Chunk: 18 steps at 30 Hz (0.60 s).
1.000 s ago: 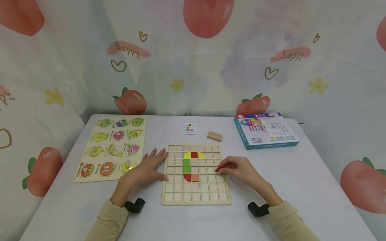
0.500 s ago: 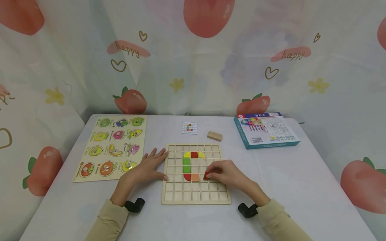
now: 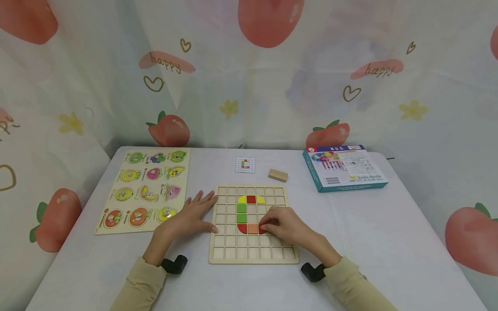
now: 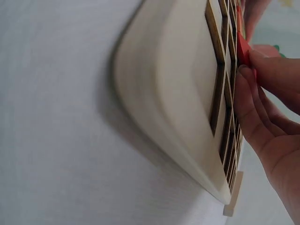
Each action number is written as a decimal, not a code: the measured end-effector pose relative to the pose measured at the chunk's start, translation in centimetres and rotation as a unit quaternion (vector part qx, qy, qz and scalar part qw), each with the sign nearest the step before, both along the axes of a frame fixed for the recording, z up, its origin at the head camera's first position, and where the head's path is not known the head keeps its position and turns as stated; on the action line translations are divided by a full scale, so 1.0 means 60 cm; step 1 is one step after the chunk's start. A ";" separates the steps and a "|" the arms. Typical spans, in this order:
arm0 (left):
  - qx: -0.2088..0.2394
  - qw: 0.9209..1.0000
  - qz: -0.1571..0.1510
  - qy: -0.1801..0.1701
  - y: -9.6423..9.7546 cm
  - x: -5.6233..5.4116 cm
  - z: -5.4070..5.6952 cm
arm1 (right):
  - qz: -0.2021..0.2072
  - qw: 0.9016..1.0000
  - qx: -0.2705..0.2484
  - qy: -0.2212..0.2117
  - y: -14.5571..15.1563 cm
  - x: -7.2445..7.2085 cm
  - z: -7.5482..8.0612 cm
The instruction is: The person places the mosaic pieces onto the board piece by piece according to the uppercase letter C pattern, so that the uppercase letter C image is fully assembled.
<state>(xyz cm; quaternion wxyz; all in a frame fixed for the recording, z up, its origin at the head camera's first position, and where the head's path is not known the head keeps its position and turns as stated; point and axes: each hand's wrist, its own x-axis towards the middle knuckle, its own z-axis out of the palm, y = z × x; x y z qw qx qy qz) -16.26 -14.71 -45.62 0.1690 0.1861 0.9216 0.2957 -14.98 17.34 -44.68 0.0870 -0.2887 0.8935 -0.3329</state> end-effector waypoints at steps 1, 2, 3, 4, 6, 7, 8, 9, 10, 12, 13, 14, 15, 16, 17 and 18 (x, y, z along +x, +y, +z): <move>0.001 1.000 0.000 0.000 0.000 0.000 0.000 | 0.002 1.000 0.000 0.005 -0.001 0.000 -0.001; 0.001 1.000 0.001 -0.001 0.000 0.001 0.000 | 0.001 1.000 0.001 0.006 -0.002 0.000 -0.001; 0.001 1.000 0.001 -0.001 0.000 0.001 0.000 | 0.001 1.000 0.003 0.007 -0.003 0.000 -0.001; 0.001 1.000 0.002 -0.001 0.000 0.001 0.000 | 0.001 1.000 0.005 0.008 -0.004 0.000 -0.001; 0.002 1.000 0.002 -0.001 -0.001 0.001 -0.002 | 0.000 1.000 0.009 0.003 -0.005 0.001 0.000; 0.001 1.000 0.002 0.000 -0.001 0.001 -0.002 | 0.000 1.000 0.011 0.000 -0.006 0.001 0.000; 0.001 1.000 0.003 0.000 -0.001 0.000 -0.003 | -0.002 1.000 0.013 -0.005 -0.006 0.001 0.000; 0.001 1.000 0.003 0.000 -0.001 0.000 -0.003 | -0.001 1.000 0.014 -0.008 -0.006 0.002 0.000; 0.001 1.000 0.003 0.000 -0.002 0.000 -0.003 | 0.001 1.000 0.015 -0.009 -0.005 0.002 0.000; 0.002 1.000 0.003 0.000 -0.002 0.000 -0.004 | 0.004 1.000 0.015 -0.009 -0.003 0.003 0.001; 0.002 1.000 0.003 0.000 -0.001 0.001 -0.003 | 0.006 1.000 0.014 -0.006 -0.003 0.004 0.000; 0.003 1.000 0.003 -0.001 -0.001 0.001 -0.003 | 0.008 1.000 0.014 -0.005 -0.002 0.005 0.000; 0.005 1.000 0.003 -0.001 -0.001 0.001 -0.003 | 0.008 1.000 0.014 -0.003 -0.002 0.006 0.001; 0.006 1.000 0.004 -0.002 0.000 0.002 -0.003 | 0.007 1.000 0.013 -0.002 -0.002 0.006 0.000; 0.006 1.000 0.004 -0.004 0.000 0.002 -0.003 | 0.006 1.000 0.012 -0.002 -0.002 0.006 0.000; 0.007 1.000 0.005 -0.005 0.000 0.002 -0.003 | 0.005 1.000 0.010 -0.005 -0.002 0.007 0.000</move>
